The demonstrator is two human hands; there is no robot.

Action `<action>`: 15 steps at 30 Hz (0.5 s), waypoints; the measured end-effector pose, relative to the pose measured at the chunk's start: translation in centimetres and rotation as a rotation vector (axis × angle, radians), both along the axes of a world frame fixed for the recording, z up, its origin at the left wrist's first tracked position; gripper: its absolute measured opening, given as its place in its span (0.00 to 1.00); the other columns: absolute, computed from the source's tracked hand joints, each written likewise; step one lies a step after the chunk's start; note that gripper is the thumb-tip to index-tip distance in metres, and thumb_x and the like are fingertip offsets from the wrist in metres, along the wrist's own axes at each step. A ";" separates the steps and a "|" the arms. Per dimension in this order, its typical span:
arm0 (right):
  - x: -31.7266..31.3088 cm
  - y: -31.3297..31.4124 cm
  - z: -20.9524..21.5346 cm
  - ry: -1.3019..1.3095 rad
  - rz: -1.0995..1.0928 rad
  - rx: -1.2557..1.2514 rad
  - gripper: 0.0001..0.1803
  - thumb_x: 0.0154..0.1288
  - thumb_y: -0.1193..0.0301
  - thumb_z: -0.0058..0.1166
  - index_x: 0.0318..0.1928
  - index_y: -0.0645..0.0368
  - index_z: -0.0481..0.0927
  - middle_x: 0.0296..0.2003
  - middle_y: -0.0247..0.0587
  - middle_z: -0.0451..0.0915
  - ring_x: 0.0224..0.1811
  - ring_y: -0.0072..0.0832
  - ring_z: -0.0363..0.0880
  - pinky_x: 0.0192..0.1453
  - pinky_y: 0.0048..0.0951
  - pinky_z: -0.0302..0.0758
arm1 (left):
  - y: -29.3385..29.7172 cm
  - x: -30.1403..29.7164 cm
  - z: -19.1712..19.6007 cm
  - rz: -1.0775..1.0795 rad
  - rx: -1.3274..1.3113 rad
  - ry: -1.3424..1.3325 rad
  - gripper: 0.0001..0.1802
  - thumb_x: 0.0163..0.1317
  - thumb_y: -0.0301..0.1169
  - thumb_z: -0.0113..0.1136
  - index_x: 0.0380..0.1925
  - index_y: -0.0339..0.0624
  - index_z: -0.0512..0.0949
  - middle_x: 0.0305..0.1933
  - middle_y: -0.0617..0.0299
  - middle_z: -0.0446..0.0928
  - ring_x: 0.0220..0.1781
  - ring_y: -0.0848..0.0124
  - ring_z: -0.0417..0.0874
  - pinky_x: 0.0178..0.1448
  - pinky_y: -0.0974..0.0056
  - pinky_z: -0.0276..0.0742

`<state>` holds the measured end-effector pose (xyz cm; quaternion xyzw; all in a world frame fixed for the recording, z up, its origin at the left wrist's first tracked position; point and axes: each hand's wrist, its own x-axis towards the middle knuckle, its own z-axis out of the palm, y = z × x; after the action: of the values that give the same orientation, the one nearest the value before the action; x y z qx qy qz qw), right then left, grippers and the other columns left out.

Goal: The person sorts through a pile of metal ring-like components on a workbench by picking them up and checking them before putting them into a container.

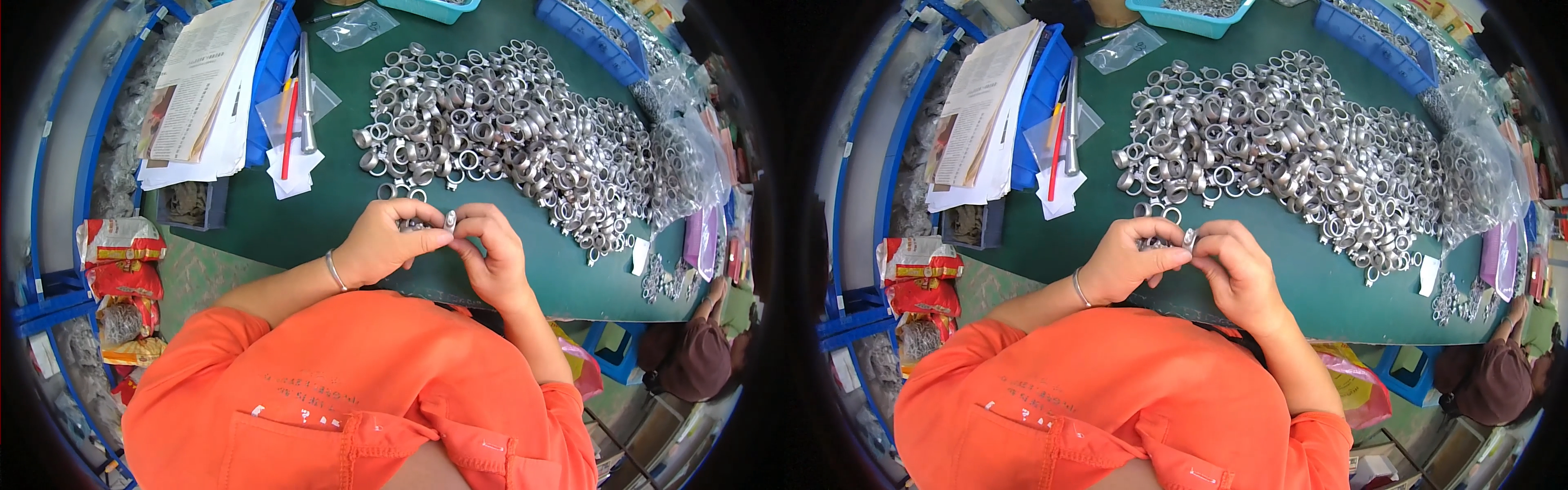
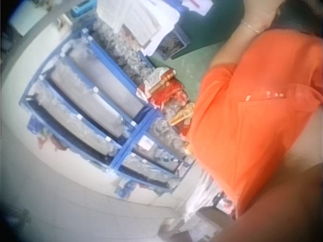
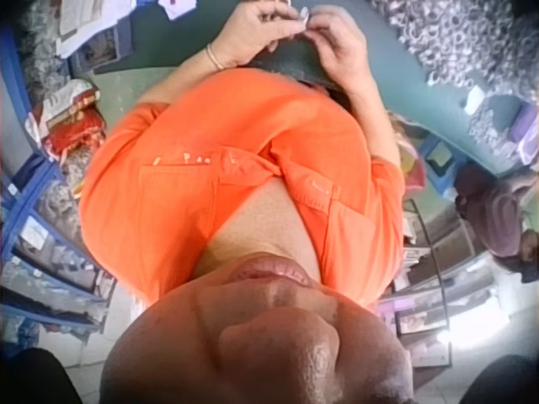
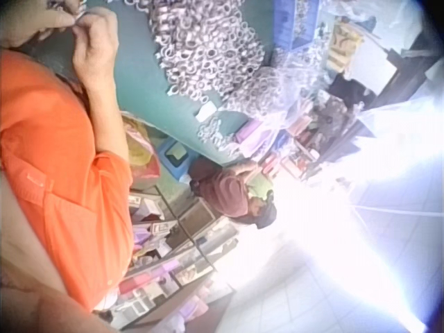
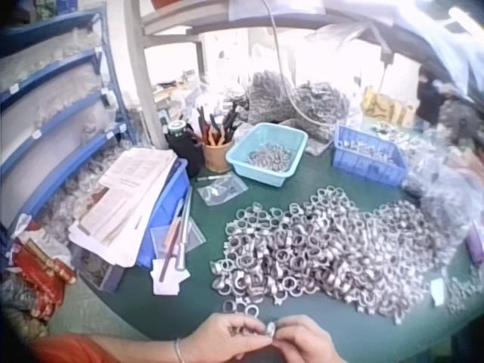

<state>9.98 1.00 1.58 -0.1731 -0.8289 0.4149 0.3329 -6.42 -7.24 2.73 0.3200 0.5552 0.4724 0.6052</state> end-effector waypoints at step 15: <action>-0.2 -0.6 -1.3 0.459 0.110 -0.881 0.11 0.58 0.83 0.48 0.43 0.65 0.71 0.46 0.47 0.71 0.47 0.28 0.72 0.49 0.29 0.72 | 0.5 0.2 -0.2 0.226 0.359 0.311 0.15 0.47 0.18 0.62 0.36 0.39 0.72 0.33 0.63 0.75 0.37 0.77 0.75 0.41 0.72 0.72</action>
<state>9.76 0.44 0.28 -0.1573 -0.4884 0.7699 0.3795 -6.20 -6.79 2.48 0.4270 0.5810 0.5731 0.3895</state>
